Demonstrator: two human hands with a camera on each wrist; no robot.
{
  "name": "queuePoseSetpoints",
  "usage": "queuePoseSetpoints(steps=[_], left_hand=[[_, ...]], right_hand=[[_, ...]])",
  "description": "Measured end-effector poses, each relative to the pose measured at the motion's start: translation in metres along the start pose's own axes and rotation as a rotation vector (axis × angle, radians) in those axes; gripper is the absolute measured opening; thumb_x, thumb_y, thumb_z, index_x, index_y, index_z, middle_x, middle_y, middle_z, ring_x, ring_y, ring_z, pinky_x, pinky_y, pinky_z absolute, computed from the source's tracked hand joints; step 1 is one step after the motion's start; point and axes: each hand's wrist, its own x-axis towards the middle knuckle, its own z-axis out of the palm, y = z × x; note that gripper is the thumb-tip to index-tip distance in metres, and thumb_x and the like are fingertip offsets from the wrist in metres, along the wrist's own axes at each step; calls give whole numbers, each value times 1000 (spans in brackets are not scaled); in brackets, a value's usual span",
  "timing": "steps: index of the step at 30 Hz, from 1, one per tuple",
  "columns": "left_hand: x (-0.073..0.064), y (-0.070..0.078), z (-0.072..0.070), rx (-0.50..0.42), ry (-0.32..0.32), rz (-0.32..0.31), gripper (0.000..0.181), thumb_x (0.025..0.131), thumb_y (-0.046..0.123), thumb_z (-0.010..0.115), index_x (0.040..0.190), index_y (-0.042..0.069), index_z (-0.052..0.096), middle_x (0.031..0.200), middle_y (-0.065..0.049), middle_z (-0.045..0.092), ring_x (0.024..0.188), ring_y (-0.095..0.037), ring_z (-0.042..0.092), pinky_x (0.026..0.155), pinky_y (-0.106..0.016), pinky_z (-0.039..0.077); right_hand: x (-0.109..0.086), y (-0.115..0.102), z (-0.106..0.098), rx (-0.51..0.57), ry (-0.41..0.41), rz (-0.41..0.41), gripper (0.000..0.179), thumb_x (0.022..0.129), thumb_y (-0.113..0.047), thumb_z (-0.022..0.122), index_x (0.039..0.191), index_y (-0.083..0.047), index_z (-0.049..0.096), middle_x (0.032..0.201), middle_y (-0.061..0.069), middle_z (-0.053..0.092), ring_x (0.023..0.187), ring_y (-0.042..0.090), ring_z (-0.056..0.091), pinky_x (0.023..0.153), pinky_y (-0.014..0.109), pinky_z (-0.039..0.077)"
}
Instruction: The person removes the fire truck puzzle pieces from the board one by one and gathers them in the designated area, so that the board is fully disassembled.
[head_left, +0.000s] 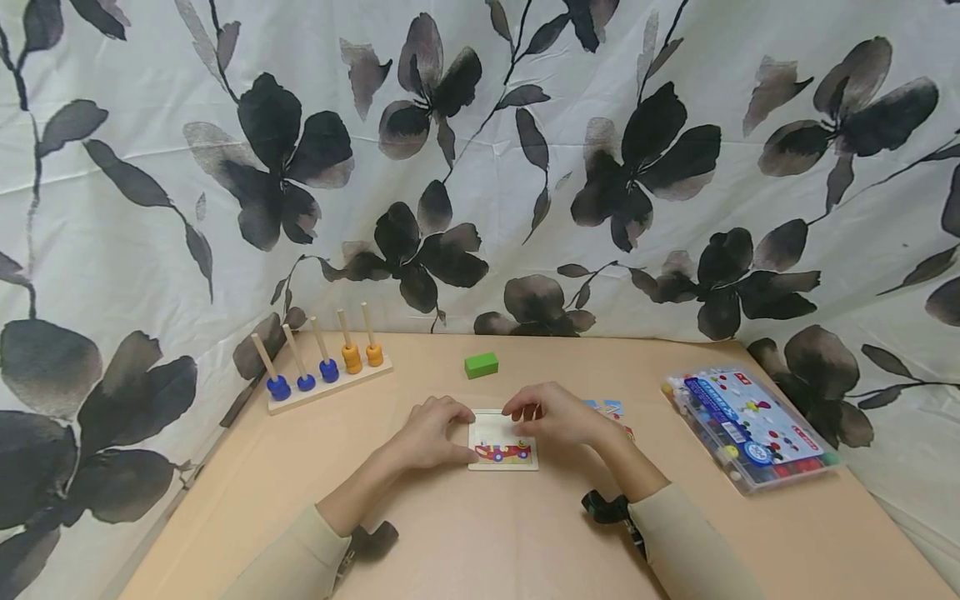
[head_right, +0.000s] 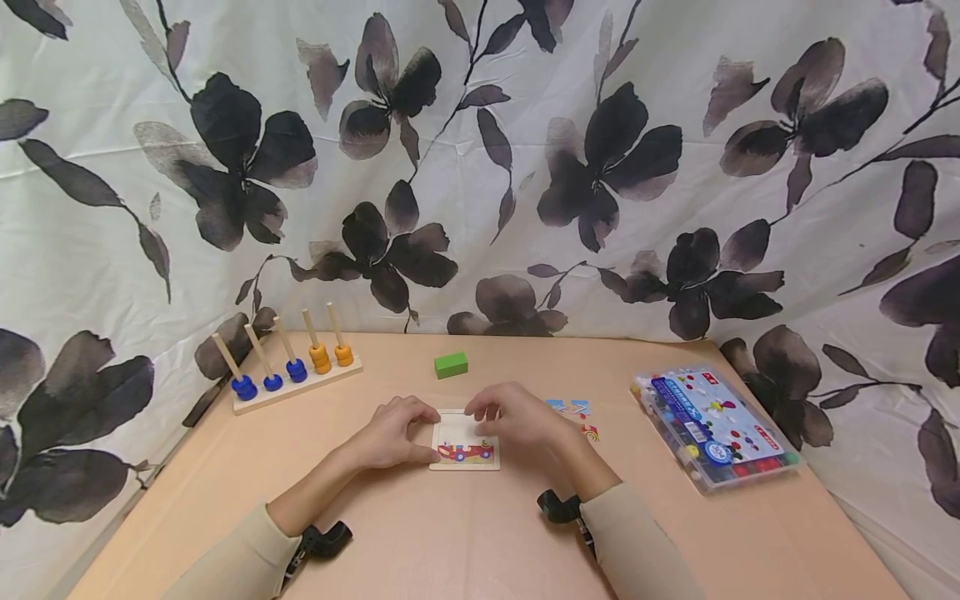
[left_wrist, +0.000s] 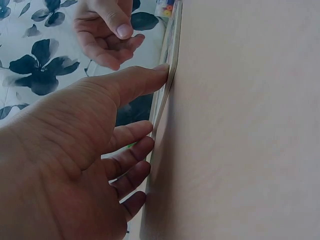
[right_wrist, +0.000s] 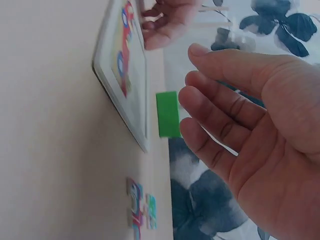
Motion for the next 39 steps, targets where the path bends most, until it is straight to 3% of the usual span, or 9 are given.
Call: queuePoseSetpoints(steps=[6,13,33,39], left_hand=[[1,-1,0,9,1,5,56,72,42,92,116,14,73,114,1,69,114,-24,55,96,-48,37],[1,-3,0,2,0,7,56,71,43,92,116,14,73,115,1,69,113,-24,55,96,-48,37],[0,-1,-1,-4,-1,19,56,72,40,91,117,13,72,115,0,70,113,-24,54,95,-46,36],[0,-1,-1,3,5,25,56,71,40,91,117,13,73,115,0,69,111,-22,54,95,-45,36]], right_hand=[[5,-3,10,-19,-21,-20,24,91,-6,78,115,-3,76,107,11,74,88,19,64,78,28,55],[9,-6,17,-53,-44,-17,24,91,-7,78,115,-6,76,106,7,74,86,12,64,77,25,54],[16,-14,34,-98,-93,6,27,89,-6,81,115,-4,76,106,7,73,88,14,65,79,24,54],[18,-11,38,-136,-123,-23,26,90,-9,80,115,-3,75,105,7,72,84,9,63,78,23,53]])
